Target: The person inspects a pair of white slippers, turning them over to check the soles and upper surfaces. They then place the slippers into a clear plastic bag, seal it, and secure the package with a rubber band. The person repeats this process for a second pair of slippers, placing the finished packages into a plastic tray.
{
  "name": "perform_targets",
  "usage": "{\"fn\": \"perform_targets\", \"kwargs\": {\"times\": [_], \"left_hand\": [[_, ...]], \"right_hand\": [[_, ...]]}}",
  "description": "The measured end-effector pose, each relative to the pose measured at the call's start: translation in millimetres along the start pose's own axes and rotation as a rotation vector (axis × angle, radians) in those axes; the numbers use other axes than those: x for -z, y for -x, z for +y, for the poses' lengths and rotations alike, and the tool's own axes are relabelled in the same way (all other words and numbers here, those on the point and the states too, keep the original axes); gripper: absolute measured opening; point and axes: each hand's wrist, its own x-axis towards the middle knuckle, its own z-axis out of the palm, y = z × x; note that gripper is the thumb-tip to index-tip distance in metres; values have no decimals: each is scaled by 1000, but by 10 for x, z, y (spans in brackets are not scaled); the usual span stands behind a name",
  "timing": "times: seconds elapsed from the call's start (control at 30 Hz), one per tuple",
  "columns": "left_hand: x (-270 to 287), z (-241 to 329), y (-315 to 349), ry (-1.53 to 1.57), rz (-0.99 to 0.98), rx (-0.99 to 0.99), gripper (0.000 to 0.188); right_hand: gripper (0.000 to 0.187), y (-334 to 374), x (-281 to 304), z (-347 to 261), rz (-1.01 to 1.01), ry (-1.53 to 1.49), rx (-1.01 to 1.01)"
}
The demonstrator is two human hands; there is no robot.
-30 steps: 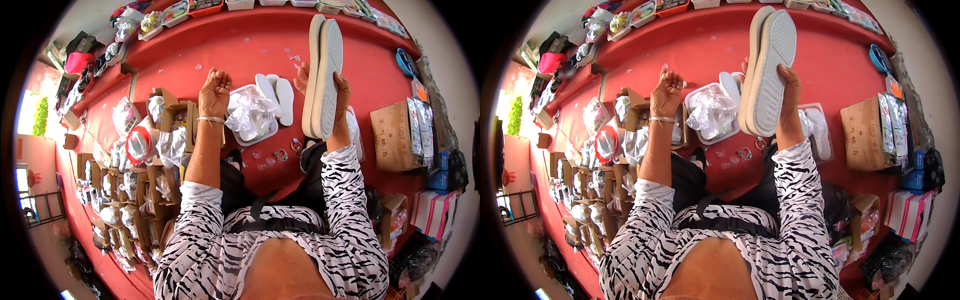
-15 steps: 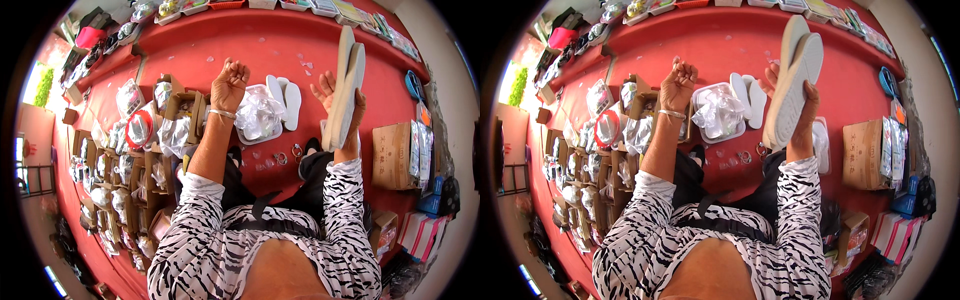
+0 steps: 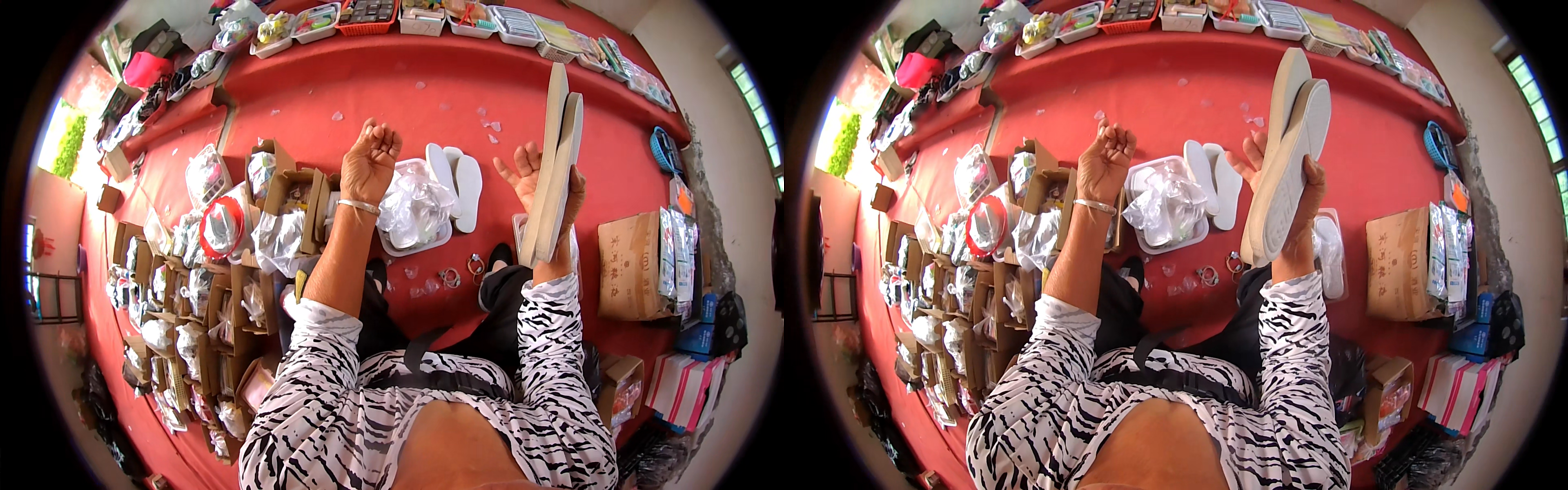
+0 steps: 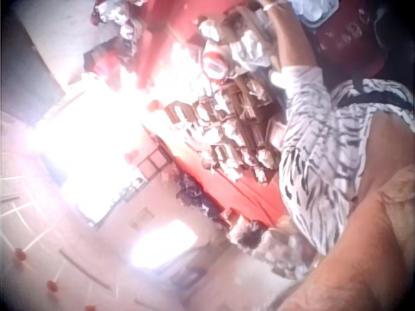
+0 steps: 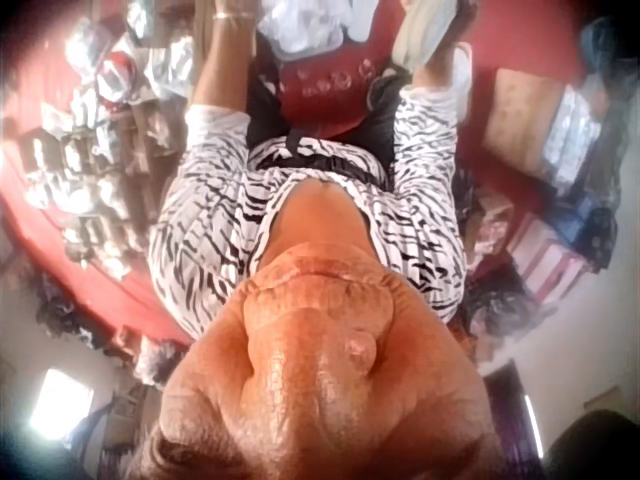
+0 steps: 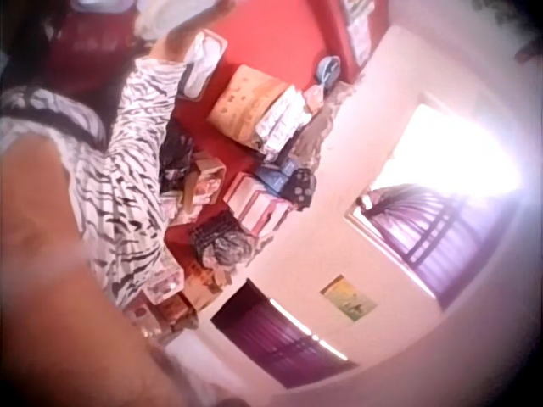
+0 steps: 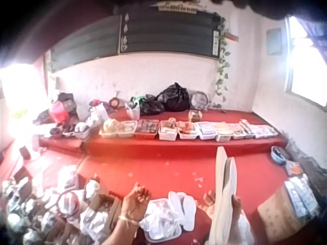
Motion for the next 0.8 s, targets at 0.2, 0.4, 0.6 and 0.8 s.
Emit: {"fn": "perform_targets", "kwargs": {"times": [0.2, 0.4, 0.6, 0.8], "left_hand": [[-31, 9, 22, 6, -30, -18, 16], [-44, 26, 10, 6, -23, -22, 13], [-35, 44, 10, 10, -17, -36, 16], [12, 46, -21, -60, -2, -30, 15]], "right_hand": [[54, 18, 11, -1, 12, -12, -4], [53, 20, 34, 11, -29, -1, -1], [52, 18, 17, 38, -14, -4, -10], [53, 11, 11, 39, 16, -8, -20]]}}
